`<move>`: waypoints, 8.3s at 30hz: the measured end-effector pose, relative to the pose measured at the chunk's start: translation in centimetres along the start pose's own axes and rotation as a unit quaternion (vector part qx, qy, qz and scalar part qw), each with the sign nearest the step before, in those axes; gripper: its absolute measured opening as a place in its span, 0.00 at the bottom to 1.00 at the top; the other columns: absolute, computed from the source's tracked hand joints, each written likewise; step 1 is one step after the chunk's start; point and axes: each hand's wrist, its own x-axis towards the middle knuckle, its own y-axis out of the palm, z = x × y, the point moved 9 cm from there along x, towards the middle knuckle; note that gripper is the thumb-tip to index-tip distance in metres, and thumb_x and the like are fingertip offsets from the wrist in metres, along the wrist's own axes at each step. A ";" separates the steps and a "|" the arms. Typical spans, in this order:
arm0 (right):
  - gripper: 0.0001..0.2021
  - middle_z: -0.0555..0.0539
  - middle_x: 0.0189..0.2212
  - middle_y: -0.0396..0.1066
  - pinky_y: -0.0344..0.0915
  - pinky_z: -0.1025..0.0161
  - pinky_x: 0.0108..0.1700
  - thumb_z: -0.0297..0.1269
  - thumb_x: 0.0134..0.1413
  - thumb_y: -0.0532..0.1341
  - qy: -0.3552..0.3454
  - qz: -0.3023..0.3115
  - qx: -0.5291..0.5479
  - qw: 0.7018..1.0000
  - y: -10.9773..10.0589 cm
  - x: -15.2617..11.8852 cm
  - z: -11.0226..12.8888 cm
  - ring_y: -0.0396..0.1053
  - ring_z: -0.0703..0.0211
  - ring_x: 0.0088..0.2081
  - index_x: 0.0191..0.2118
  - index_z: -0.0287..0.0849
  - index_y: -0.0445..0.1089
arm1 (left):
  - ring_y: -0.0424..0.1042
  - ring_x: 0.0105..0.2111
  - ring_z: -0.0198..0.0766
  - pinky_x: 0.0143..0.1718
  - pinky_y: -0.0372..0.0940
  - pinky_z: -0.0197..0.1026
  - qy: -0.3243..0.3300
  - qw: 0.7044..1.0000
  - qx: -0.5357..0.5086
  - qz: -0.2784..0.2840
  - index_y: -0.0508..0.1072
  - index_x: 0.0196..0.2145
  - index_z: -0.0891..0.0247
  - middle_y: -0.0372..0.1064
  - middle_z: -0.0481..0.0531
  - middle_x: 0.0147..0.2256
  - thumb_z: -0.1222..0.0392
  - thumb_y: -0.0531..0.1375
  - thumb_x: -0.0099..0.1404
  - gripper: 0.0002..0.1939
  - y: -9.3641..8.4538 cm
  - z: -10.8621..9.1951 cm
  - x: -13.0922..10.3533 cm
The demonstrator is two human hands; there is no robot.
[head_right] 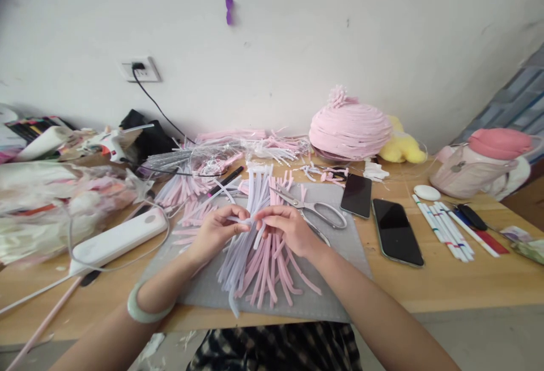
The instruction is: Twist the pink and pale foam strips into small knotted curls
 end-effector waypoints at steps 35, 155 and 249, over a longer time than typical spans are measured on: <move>0.10 0.52 0.19 0.69 0.63 0.66 0.29 0.40 0.38 0.65 -0.019 -0.116 -0.067 0.991 -1.6 0.4 0.6 0.66 0.66 0.22 0.26 0.39 0.71 | 0.63 0.26 0.32 0.33 0.55 0.35 -0.061 0.984 -0.164 0.016 0.69 0.23 0.66 0.66 0.46 0.23 0.59 0.66 0.44 0.11 1.5 1.9 -0.1; 0.08 0.52 0.17 0.68 0.61 0.69 0.27 0.37 0.32 0.69 0.007 -0.103 0.092 0.990 0.3 0.2 -1.3 0.64 0.68 0.22 0.20 0.38 0.71 | 0.69 0.27 0.31 0.34 0.62 0.35 -0.058 0.936 -0.348 -0.005 0.75 0.22 0.65 0.71 0.46 0.26 0.67 0.68 0.41 0.07 1.6 2.3 0.1; 0.04 0.46 0.29 0.71 0.62 0.61 0.39 0.34 0.47 0.60 -0.278 -0.154 -0.343 0.884 0.9 -2.1 3.2 0.68 0.57 0.33 0.25 0.45 0.70 | 0.69 0.29 0.40 0.38 0.57 0.41 0.136 0.968 0.141 -0.156 0.75 0.25 0.59 0.73 0.50 0.26 0.62 0.62 0.50 0.02 -1.5 -1.2 -1.3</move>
